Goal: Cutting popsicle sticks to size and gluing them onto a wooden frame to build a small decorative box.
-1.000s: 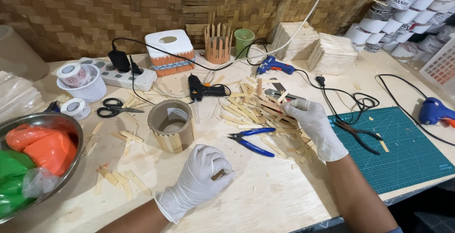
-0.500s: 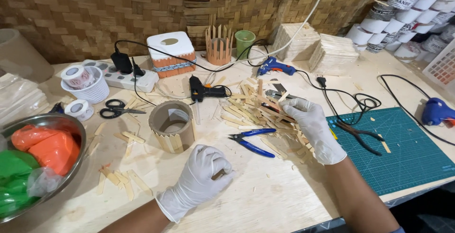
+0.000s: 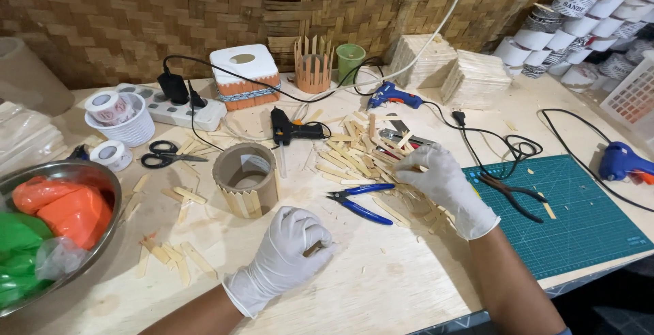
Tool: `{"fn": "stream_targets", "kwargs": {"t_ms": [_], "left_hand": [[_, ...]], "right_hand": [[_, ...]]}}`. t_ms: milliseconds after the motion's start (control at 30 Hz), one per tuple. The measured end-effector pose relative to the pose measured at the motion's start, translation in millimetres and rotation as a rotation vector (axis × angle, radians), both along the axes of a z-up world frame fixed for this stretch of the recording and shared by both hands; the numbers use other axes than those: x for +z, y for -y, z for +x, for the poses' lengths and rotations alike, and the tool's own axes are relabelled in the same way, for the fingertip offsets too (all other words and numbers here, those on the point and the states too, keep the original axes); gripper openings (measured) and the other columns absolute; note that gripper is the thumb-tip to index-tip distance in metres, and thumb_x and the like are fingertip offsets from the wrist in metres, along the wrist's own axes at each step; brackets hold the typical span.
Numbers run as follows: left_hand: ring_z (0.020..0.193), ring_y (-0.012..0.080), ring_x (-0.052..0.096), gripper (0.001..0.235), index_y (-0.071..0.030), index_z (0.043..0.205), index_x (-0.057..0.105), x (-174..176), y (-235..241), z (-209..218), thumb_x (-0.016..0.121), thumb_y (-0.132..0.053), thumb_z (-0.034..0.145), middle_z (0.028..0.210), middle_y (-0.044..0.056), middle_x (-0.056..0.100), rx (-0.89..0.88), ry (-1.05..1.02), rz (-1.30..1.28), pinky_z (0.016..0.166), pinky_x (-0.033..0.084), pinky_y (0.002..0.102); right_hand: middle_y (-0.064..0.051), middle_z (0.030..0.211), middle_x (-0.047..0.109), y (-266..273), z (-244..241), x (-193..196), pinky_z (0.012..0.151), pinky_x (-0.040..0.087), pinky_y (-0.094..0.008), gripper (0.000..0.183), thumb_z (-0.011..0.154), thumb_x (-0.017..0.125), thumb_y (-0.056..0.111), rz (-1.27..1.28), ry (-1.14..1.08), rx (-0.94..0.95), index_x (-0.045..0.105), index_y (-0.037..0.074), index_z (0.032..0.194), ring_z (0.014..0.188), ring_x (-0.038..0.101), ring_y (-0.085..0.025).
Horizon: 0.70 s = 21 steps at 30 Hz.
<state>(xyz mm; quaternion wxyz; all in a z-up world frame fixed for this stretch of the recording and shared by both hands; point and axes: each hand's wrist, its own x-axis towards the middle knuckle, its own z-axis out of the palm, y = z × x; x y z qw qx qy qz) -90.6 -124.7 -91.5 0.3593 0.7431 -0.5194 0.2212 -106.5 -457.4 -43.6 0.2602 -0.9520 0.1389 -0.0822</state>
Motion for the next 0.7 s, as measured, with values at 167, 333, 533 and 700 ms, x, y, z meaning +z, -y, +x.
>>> {"fn": "stream_targets", "kwargs": {"t_ms": [167, 333, 533, 700], "left_hand": [[0.074, 0.0179, 0.059, 0.02, -0.02, 0.07, 0.058, 1, 0, -1, 0.075, -0.024, 0.081, 0.07, -0.01, 0.062, 0.001, 0.011, -0.001, 0.075, 0.039, 0.036], [0.074, 0.0187, 0.059, 0.015, -0.022, 0.07, 0.059, -1, 0, 1, 0.071, -0.022, 0.078, 0.068, -0.012, 0.064, -0.013, -0.015, 0.04, 0.075, 0.039, 0.037], [0.076, 0.0192, 0.058, 0.014, -0.021, 0.072, 0.061, -1, -1, 0, 0.072, -0.024, 0.081, 0.07, -0.01, 0.063, -0.005, -0.009, 0.041, 0.077, 0.038, 0.037], [0.078, 0.0189, 0.059, 0.015, -0.021, 0.07, 0.062, -1, -2, -1, 0.071, -0.027, 0.081, 0.069, -0.009, 0.063, 0.001, -0.013, 0.048, 0.079, 0.038, 0.036]], "right_hand": [[0.007, 0.127, 0.065, -16, -2, 4, 0.107, 0.035, -0.033, 0.047, 0.075, 0.083, 0.055, -0.191, -0.257, 0.169, 0.081, 0.035, 0.117, 0.12, 0.046, -0.02], [0.009, 0.106, 0.068, 4, 8, -42, 0.099, 0.037, -0.036, 0.022, 0.076, 0.087, 0.04, -0.231, -0.003, 0.339, 0.085, 0.028, 0.095, 0.107, 0.051, -0.019], [0.014, 0.099, 0.069, -17, -4, -23, 0.103, 0.031, -0.038, 0.02, 0.07, 0.092, 0.043, -0.133, -0.058, 0.446, 0.085, 0.028, 0.082, 0.107, 0.051, -0.016], [0.009, 0.098, 0.076, 3, 7, -42, 0.101, 0.041, -0.036, 0.022, 0.08, 0.081, 0.047, -0.154, 0.02, 0.403, 0.089, 0.03, 0.091, 0.109, 0.056, -0.014]]}}
